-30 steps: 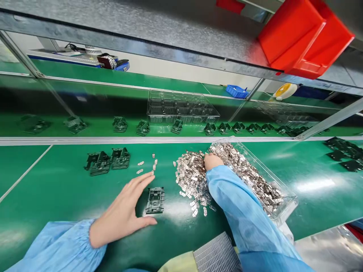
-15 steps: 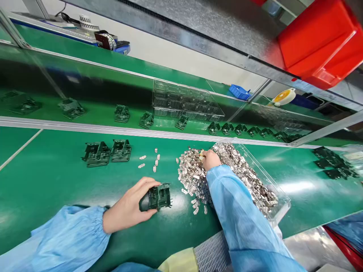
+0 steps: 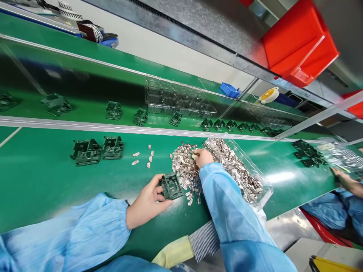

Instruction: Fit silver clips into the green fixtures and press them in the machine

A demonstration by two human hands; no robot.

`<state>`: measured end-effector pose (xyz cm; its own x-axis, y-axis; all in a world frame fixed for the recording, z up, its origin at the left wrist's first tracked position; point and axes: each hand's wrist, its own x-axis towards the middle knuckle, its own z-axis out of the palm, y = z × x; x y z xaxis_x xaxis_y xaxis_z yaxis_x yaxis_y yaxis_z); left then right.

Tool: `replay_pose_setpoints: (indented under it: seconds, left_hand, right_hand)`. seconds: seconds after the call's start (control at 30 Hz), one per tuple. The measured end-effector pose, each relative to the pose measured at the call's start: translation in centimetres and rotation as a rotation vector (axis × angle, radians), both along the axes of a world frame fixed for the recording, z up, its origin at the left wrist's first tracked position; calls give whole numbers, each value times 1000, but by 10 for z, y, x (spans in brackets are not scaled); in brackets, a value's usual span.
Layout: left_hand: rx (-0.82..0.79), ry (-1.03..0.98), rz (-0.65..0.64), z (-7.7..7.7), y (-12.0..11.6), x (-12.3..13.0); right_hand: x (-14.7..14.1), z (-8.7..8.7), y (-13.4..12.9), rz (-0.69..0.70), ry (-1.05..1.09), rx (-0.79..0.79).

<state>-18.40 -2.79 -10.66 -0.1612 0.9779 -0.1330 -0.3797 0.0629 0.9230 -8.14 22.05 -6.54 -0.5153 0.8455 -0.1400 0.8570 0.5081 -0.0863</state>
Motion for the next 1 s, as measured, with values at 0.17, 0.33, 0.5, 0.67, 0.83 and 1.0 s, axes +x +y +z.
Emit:
replay_pose_setpoints:
  seconds: [0.17, 0.33, 0.5, 0.67, 0.83, 1.0]
  left_hand:
    - [19, -56, 3, -5, 1, 3]
    - [40, -135, 117, -1, 4, -2]
    - [20, -166, 99, 5, 6, 11]
    - [112, -182, 38, 4, 9, 46]
    - [239, -146, -19, 1, 7, 73]
    - [280, -74, -102, 5, -3, 80]
  right_hand:
    - [-8, 5, -5, -27, 57, -49]
    - [28, 39, -45, 28, 298, -64]
    - [84, 51, -133, 23, 890, -289]
    - [108, 26, -204, -194, 1245, -478]
    - [124, 10, -225, -403, 1381, -537]
    - [129, 3, -230, -371, 1354, -209]
